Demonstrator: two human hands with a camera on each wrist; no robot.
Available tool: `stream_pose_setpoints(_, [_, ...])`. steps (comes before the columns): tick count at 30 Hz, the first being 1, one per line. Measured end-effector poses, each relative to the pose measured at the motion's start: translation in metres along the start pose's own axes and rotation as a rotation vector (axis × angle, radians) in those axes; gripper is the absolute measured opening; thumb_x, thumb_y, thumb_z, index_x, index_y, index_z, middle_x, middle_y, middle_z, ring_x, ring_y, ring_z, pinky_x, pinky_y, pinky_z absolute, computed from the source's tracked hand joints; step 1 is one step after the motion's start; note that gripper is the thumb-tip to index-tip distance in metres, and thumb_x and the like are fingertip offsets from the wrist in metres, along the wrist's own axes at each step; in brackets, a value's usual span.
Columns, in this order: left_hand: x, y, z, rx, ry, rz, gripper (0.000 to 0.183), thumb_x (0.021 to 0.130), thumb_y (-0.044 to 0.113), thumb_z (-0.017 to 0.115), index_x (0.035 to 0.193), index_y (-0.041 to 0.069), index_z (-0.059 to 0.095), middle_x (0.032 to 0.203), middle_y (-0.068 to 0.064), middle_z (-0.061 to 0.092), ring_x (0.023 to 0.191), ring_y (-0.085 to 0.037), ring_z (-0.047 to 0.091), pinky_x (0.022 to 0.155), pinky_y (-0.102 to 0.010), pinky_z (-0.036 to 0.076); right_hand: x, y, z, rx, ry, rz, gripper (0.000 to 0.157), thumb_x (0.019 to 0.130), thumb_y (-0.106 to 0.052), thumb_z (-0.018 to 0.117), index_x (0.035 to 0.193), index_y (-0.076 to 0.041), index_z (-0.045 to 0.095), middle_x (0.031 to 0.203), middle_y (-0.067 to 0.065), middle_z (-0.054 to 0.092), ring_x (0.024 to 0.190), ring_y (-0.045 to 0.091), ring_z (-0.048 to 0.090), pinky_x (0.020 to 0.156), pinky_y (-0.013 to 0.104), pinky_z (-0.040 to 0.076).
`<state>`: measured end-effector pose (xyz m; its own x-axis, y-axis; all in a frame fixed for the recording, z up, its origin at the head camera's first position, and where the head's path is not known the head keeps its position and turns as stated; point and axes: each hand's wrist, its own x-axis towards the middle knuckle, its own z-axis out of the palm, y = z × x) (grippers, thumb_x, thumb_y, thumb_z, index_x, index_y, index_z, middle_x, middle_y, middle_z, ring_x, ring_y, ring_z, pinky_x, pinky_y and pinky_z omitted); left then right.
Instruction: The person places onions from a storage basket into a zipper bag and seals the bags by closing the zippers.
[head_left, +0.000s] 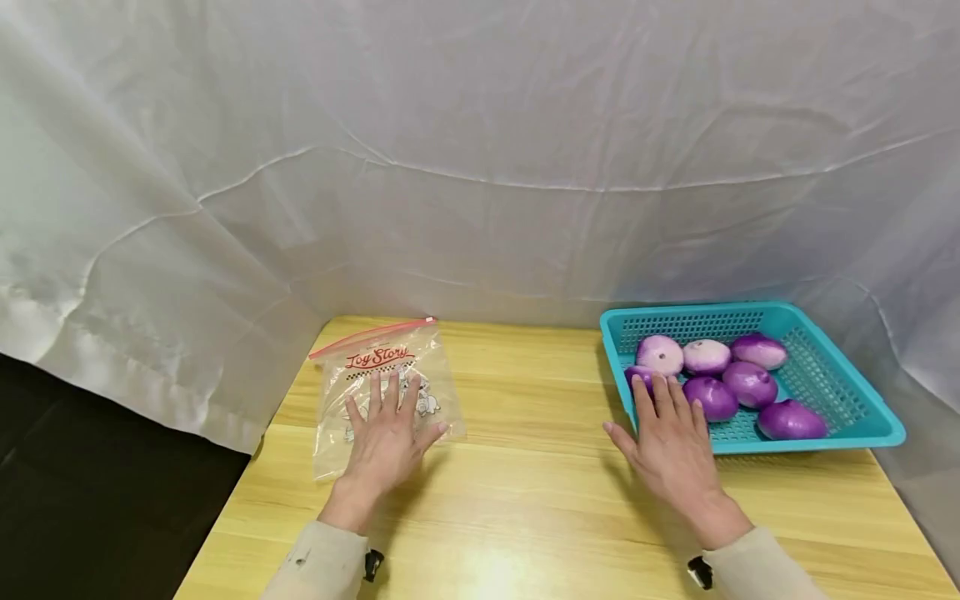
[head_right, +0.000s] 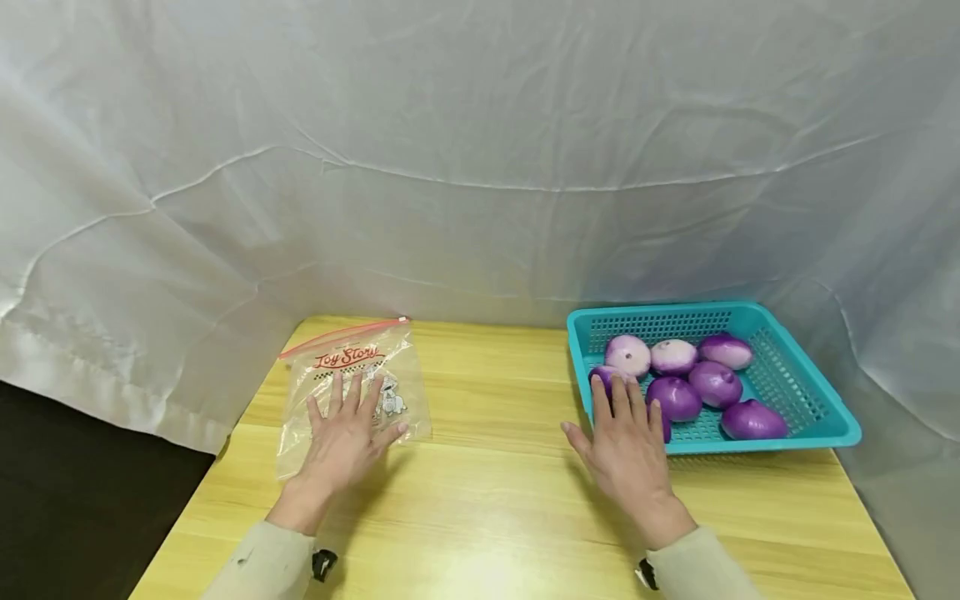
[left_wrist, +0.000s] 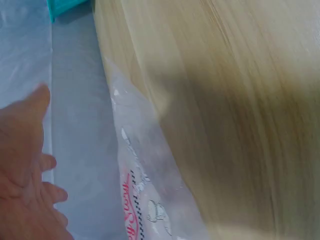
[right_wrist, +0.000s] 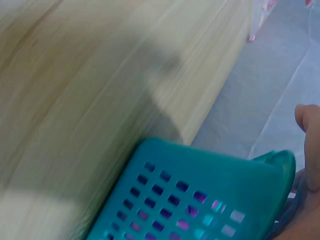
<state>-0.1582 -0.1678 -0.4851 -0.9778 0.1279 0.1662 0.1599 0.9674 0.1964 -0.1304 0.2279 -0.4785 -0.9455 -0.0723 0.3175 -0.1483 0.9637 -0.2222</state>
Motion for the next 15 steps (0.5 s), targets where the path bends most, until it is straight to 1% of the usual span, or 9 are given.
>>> stream_pose_setpoints(3, [0.003,-0.005,0.004,-0.015,0.023,-0.041,0.082,0.091,0.065,0.047,0.155,0.018,0.025,0.16,-0.02,0.017,0.148,-0.046,0.002,0.105,-0.078,0.003,0.001,-0.007,0.003,0.005,0.035,-0.031,0.077,0.093,-0.053,0.055,0.15,-0.006,0.033,0.153,0.026,0.031,0.143,0.045,0.025,0.11,0.068,0.019])
stream_pose_setpoints(6, [0.009,-0.01,0.009,-0.027,0.038,-0.088,0.085,0.09,0.066,0.048,0.155,0.016,0.024,0.16,-0.023,0.018,0.148,-0.048,0.001,0.104,-0.079,0.005,0.003,-0.017,0.007,-0.011,0.062,-0.066,0.077,0.092,-0.052,0.056,0.148,-0.004,0.036,0.152,0.025,0.034,0.142,0.044,0.028,0.11,0.066,0.022])
stream_pose_setpoints(8, [0.013,-0.013,0.012,-0.034,0.03,-0.112,0.088,0.09,0.066,0.048,0.156,0.015,0.02,0.16,-0.024,0.016,0.147,-0.049,0.0,0.103,-0.08,0.005,0.004,-0.026,0.008,-0.018,0.077,-0.092,0.077,0.091,-0.052,0.057,0.147,-0.004,0.037,0.151,0.025,0.035,0.142,0.043,0.029,0.111,0.065,0.023])
stream_pose_setpoints(11, [0.02,-0.016,0.018,-0.048,0.013,-0.137,0.093,0.088,0.068,0.049,0.157,0.015,0.015,0.159,-0.026,0.015,0.146,-0.051,0.003,0.102,-0.081,0.005,0.005,-0.04,0.013,-0.014,0.083,-0.142,0.076,0.091,-0.053,0.057,0.146,-0.004,0.04,0.151,0.024,0.037,0.143,0.042,0.029,0.112,0.064,0.023])
stream_pose_setpoints(13, [0.025,-0.017,0.023,-0.05,-0.008,-0.153,0.094,0.088,0.069,0.049,0.157,0.015,0.015,0.159,-0.026,0.016,0.146,-0.051,0.005,0.102,-0.081,0.005,0.006,-0.049,0.018,-0.009,0.076,-0.182,0.075,0.091,-0.053,0.056,0.145,-0.004,0.04,0.15,0.023,0.038,0.143,0.041,0.029,0.113,0.062,0.023])
stream_pose_setpoints(15, [0.03,-0.018,0.027,-0.056,-0.04,-0.179,0.095,0.087,0.07,0.048,0.157,0.015,0.015,0.16,-0.026,0.014,0.147,-0.051,0.003,0.102,-0.081,0.004,0.005,-0.057,0.025,0.0,0.051,-0.213,0.073,0.092,-0.053,0.054,0.146,-0.006,0.04,0.151,0.022,0.038,0.143,0.04,0.03,0.114,0.061,0.022])
